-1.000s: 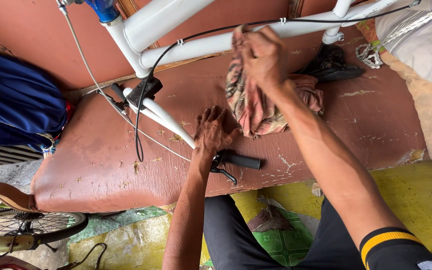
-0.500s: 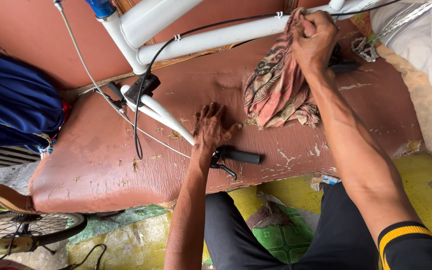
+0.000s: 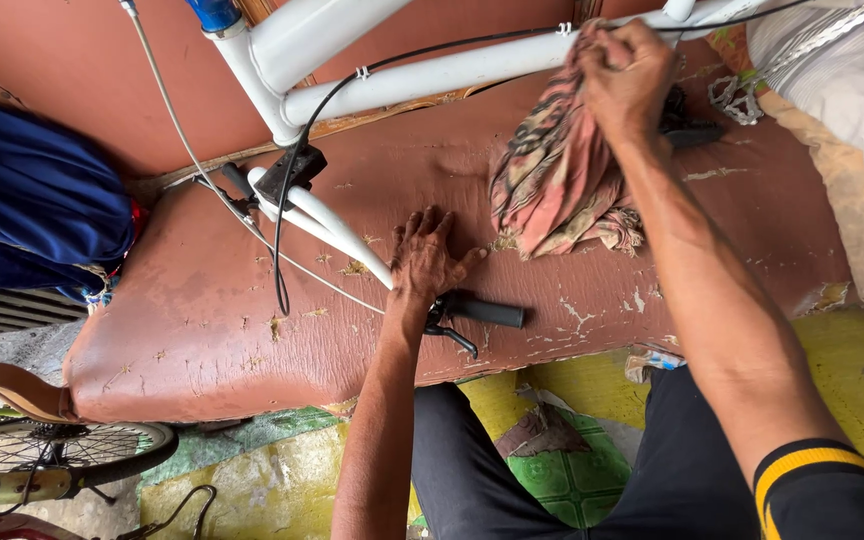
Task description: The person wipes down a white bicycle frame resting on a padded bench, using a cloth to clean the top tube, seat tube, and handlebar area. They turn the frame and reposition the bike to reach different sections, briefly pause to point at the frame, then resume wiping.
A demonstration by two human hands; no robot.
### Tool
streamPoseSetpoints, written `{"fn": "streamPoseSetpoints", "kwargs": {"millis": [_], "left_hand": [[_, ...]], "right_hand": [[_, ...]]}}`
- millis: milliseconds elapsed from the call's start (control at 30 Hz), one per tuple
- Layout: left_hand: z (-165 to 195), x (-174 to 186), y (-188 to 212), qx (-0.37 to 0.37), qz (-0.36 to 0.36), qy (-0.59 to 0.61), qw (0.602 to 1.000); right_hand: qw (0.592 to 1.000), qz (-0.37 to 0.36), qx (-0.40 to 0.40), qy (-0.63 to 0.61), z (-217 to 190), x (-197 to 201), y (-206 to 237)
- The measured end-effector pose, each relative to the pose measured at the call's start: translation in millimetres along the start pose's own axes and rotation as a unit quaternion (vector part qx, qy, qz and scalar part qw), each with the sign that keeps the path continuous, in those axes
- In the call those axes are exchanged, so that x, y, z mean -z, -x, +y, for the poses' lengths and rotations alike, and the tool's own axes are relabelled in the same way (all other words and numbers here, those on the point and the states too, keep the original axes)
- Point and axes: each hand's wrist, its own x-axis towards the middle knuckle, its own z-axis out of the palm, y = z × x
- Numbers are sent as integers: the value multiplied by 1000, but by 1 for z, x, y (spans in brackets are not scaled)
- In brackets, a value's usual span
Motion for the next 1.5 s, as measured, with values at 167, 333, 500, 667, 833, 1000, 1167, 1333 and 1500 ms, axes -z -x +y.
{"fn": "streamPoseSetpoints", "kwargs": {"millis": [167, 333, 500, 667, 833, 1000, 1167, 1333, 1500], "left_hand": [[1, 0, 2, 0, -4, 1, 1000], [2, 1, 0, -8, 8, -6, 1000], [-1, 0, 1, -14, 8, -4, 1000], [-2, -1, 3, -13, 18, -6, 1000], [0, 2, 5, -15, 13, -2, 1000], [1, 3, 4, -14, 19, -12, 1000], [-1, 4, 2, -10, 1, -13, 1000], [-4, 1, 2, -5, -9, -21, 1000], [-6, -6, -3, -6, -11, -33, 999]], "right_hand": [[993, -16, -85, 77, -2, 12, -2], [999, -33, -10, -11, -12, -20, -2], [998, -41, 17, 34, -9, -23, 2], [1000, -9, 15, 15, 4, 2, -6], [992, -13, -64, 109, 1, 10, -6], [999, -35, 17, 8, -20, -21, 0], [999, -38, -12, 5, -44, -71, 9], [997, -45, -9, -61, -63, -104, 20], [962, -104, -156, -197, -92, -134, 29]]}}
